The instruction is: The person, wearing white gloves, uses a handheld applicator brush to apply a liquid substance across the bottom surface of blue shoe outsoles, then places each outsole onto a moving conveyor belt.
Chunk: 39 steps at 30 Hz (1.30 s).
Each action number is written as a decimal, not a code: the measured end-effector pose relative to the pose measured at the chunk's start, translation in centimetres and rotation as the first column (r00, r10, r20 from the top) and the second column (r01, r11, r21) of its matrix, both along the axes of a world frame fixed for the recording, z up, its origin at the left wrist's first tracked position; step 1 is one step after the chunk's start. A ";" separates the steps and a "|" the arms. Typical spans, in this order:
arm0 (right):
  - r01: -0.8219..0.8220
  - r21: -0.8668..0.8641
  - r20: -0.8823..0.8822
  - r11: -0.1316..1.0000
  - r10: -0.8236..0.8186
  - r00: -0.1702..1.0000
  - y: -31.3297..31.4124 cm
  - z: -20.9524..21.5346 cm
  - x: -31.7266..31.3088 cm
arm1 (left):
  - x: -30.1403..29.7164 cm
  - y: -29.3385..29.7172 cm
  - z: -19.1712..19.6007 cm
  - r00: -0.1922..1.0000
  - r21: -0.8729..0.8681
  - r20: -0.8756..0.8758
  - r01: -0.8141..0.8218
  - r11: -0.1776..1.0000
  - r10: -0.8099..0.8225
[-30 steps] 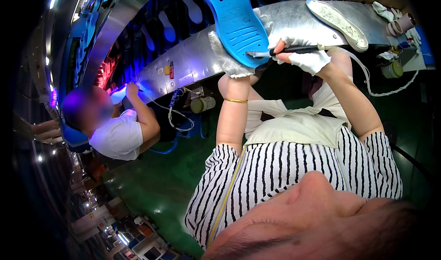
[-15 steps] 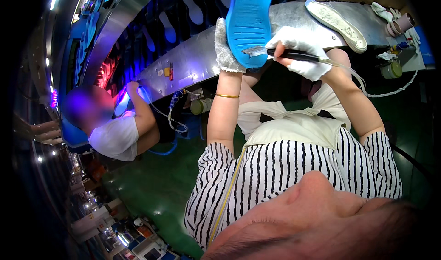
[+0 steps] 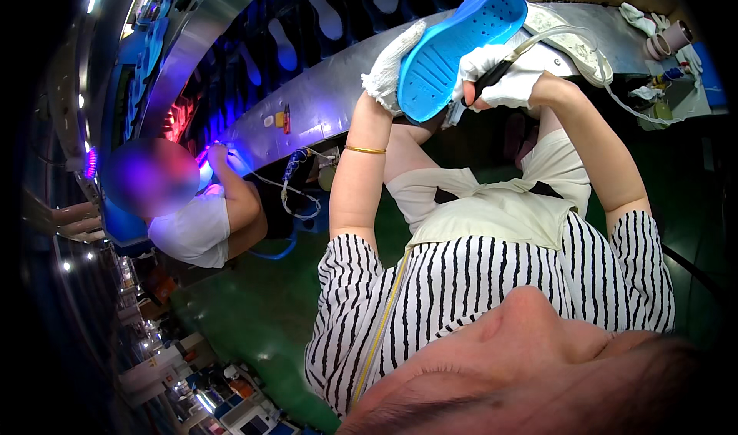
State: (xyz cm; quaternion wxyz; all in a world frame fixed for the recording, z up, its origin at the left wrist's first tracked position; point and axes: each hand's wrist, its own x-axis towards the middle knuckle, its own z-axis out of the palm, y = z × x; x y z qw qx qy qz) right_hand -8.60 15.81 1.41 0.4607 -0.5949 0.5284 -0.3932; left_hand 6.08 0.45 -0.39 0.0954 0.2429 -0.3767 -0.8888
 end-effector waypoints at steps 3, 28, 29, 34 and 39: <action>0.095 -0.108 0.031 0.990 -0.092 0.995 0.0 0.4 0.3 | -0.3 0.7 1.1 0.998 0.035 0.027 0.060 0.998 -0.061; 0.388 0.026 0.473 0.921 -0.353 0.807 1.4 -0.7 2.6 | -0.5 3.1 -3.2 0.872 -0.159 -0.458 -0.271 0.949 0.172; 0.460 -0.164 0.234 0.872 -0.419 0.877 0.9 -0.8 2.2 | -0.5 3.3 -2.8 0.759 0.443 -0.576 -0.025 0.896 0.305; 0.282 -0.596 -0.012 0.752 -0.360 0.933 1.6 -0.3 5.0 | -0.8 3.5 -3.8 0.804 0.223 -0.509 -0.222 0.949 0.308; 0.394 -0.119 0.362 0.911 -0.330 0.872 1.3 1.5 3.9 | 0.0 3.9 -4.6 0.805 0.059 -0.524 -0.292 0.955 0.279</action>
